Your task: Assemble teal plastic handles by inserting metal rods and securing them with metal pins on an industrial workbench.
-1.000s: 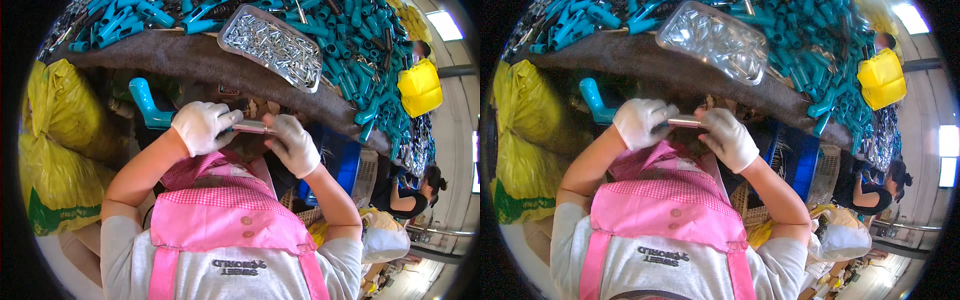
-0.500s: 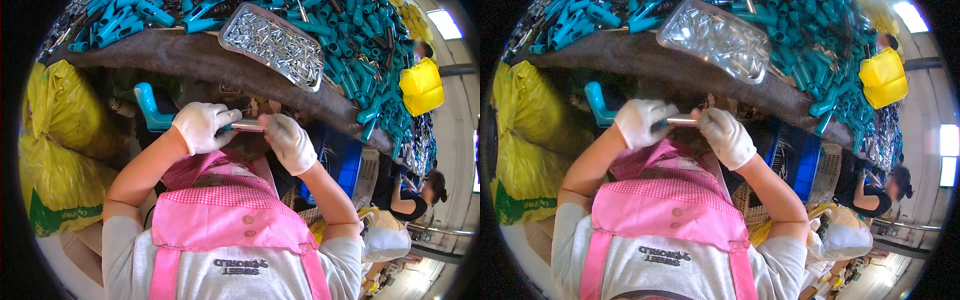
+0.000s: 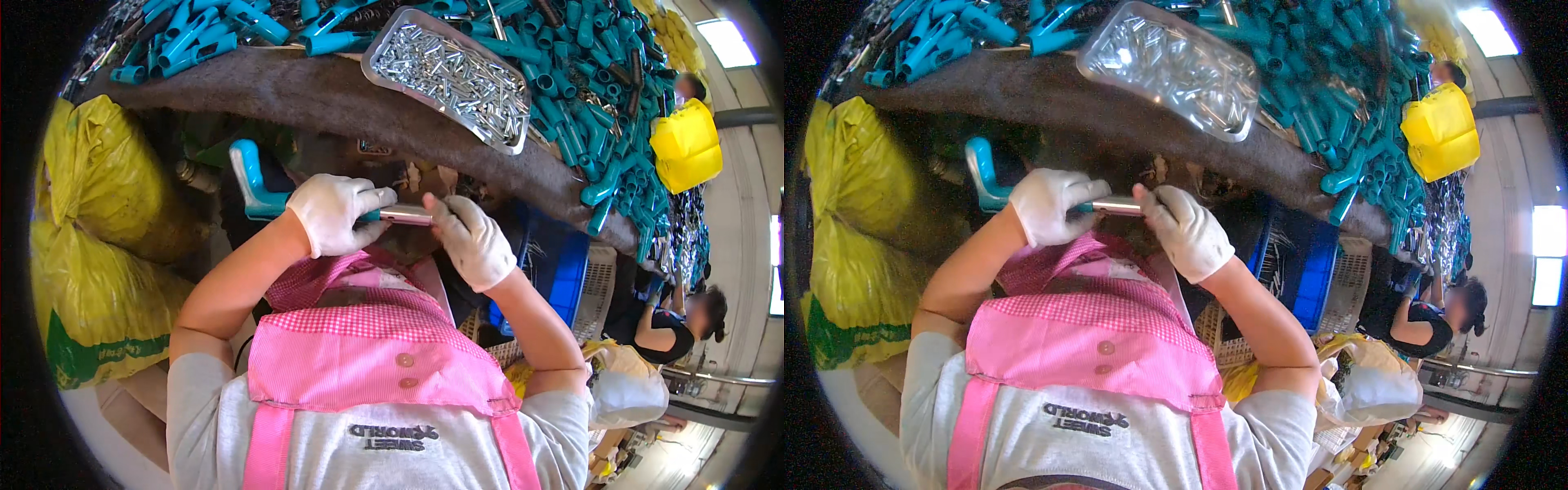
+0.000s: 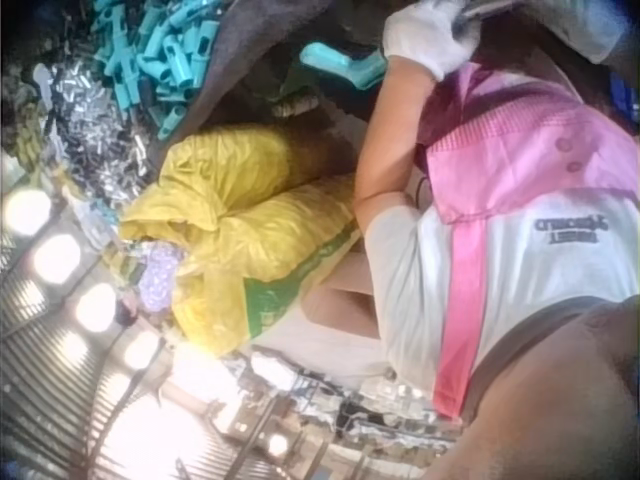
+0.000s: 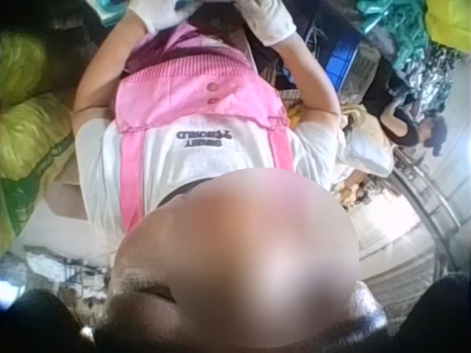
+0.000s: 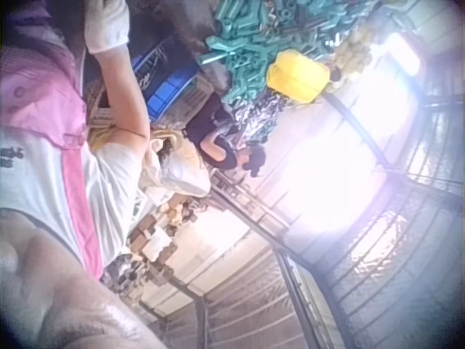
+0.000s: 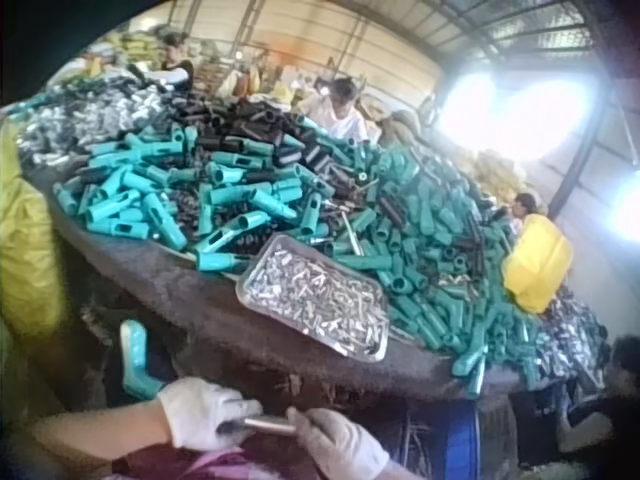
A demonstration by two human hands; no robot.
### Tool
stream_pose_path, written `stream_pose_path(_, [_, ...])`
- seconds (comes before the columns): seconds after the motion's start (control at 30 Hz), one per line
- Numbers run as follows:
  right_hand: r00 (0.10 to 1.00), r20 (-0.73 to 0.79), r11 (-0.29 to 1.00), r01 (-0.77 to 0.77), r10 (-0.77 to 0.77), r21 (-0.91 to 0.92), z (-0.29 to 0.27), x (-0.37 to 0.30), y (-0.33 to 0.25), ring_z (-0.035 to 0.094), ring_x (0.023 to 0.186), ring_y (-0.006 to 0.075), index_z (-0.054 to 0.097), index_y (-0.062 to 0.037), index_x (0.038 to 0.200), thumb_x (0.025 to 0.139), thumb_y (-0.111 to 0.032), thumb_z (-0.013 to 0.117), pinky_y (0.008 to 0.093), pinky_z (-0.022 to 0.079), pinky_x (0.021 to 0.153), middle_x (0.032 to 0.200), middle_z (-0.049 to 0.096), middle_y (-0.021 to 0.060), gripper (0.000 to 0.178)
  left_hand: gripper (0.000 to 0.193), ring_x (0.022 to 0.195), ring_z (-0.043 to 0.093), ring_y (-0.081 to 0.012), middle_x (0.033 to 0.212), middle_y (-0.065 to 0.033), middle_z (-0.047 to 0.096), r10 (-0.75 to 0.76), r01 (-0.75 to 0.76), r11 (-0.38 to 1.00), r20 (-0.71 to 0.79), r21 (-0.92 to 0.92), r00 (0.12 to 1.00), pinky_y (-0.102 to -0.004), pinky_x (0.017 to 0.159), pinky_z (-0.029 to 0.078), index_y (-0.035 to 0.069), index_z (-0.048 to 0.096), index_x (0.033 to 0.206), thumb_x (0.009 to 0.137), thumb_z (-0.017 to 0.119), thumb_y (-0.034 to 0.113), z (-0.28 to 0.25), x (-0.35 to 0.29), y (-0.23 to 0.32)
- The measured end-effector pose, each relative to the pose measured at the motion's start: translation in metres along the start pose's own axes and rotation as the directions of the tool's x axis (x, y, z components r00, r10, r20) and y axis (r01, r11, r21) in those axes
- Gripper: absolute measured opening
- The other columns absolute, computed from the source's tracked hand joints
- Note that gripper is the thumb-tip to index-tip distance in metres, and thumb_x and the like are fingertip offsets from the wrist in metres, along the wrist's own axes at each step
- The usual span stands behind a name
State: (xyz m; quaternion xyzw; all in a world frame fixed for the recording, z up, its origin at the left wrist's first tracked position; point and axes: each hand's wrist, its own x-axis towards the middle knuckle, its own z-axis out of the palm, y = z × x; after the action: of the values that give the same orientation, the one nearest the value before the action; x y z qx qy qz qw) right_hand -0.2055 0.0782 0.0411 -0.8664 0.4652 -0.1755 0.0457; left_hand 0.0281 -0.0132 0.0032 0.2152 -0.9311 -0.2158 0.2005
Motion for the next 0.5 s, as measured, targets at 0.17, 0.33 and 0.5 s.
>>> stream_pose_path(0.17, [0.769,0.405,0.156,-0.537,0.495,0.829,0.009,-0.011,0.006,0.054,0.06,0.015,0.046,0.0007,0.126,0.096,-0.013,0.044,0.0238,0.045,0.048,0.085,0.057,0.0079,0.033,0.032,0.069,0.061,-0.0298,0.077,-0.0096,0.06,0.063,-0.061,0.996,-0.026,0.061,0.998,-0.041,0.061,0.05,0.012,0.059,0.103,0.076,0.062,0.028,-0.004,-0.001,0.001])
stream_pose_path(0.33, [0.549,0.674,0.004,-0.777,0.494,0.629,-0.009,0.004,-0.003,0.057,0.066,0.0141,0.049,-0.0001,0.124,0.096,-0.01,0.043,0.0259,0.049,0.059,0.08,0.058,0.0065,0.031,0.032,0.069,0.061,-0.03,0.078,-0.0101,0.06,0.014,-0.016,0.999,0.056,0.043,0.998,-0.0414,0.061,0.05,0.01,0.059,0.103,0.076,0.061,0.028,-0.002,-0.001,-0.001])
stream_pose_path(0.5, [0.922,0.1,0.788,-0.373,0.375,0.49,-0.001,-0.002,-0.012,0.06,0.067,0.0144,0.049,0.0006,0.122,0.09,0.0,0.049,0.0258,0.049,0.06,0.076,0.055,0.0051,0.032,0.033,0.07,0.061,-0.0318,0.081,-0.0106,0.061,-0.039,0.039,0.999,0.027,-0.028,0.999,-0.0418,0.063,0.05,0.01,0.059,0.105,0.077,0.061,0.027,-0.003,-0.004,0.004])
